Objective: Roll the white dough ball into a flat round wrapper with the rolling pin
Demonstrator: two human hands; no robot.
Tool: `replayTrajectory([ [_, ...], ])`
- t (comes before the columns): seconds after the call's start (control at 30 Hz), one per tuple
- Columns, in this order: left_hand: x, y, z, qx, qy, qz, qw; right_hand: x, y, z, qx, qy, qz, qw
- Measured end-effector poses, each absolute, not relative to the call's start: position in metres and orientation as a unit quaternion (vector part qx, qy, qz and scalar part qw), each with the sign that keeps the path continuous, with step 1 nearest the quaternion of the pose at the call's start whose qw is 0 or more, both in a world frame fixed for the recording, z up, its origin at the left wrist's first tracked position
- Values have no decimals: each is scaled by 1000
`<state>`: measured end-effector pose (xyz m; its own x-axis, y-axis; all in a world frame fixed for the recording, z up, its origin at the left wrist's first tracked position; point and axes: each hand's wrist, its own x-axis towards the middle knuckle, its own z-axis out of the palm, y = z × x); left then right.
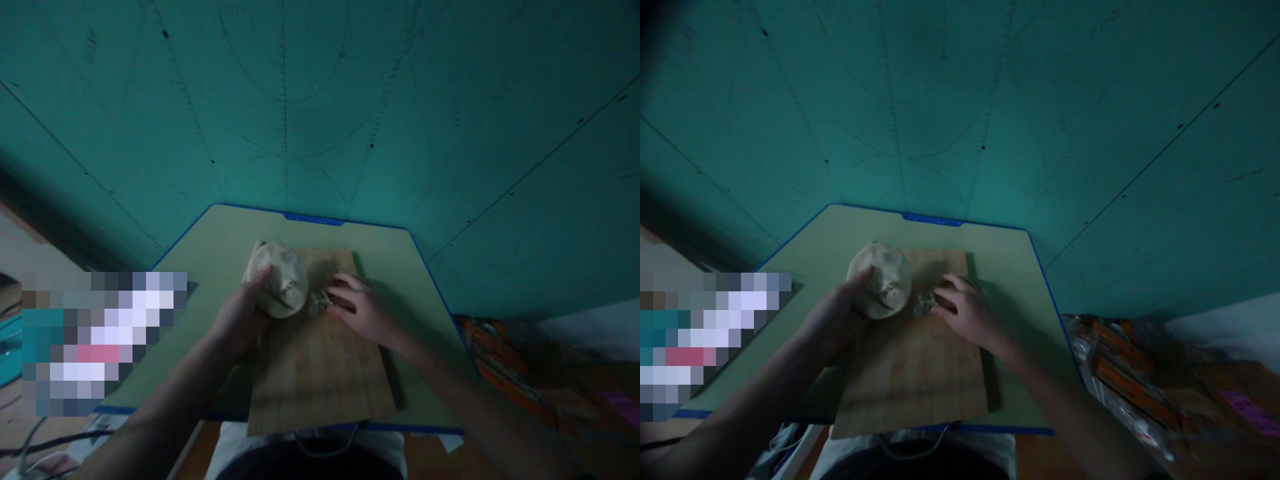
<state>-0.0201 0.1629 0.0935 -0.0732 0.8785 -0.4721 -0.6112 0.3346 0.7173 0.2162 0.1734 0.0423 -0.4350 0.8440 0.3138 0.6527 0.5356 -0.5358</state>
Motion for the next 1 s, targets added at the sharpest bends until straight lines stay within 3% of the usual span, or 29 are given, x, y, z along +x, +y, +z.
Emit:
replayTrajectory([
  [0.23, -8, 163, 89, 200, 438, 588, 650, 202, 177, 42, -430, -835, 131, 318],
  [0.53, -7, 159, 93, 200, 447, 570, 659, 188, 173, 51, -448, -848, 52, 277],
  [0.87, -14, 155, 93, 197, 446, 550, 678, 197, 186, 48, -492, -752, 201, 390],
  [1.0, -31, 157, 120, 177, 423, 589, 665, 200, 185, 57, -482, -792, 186, 326],
])
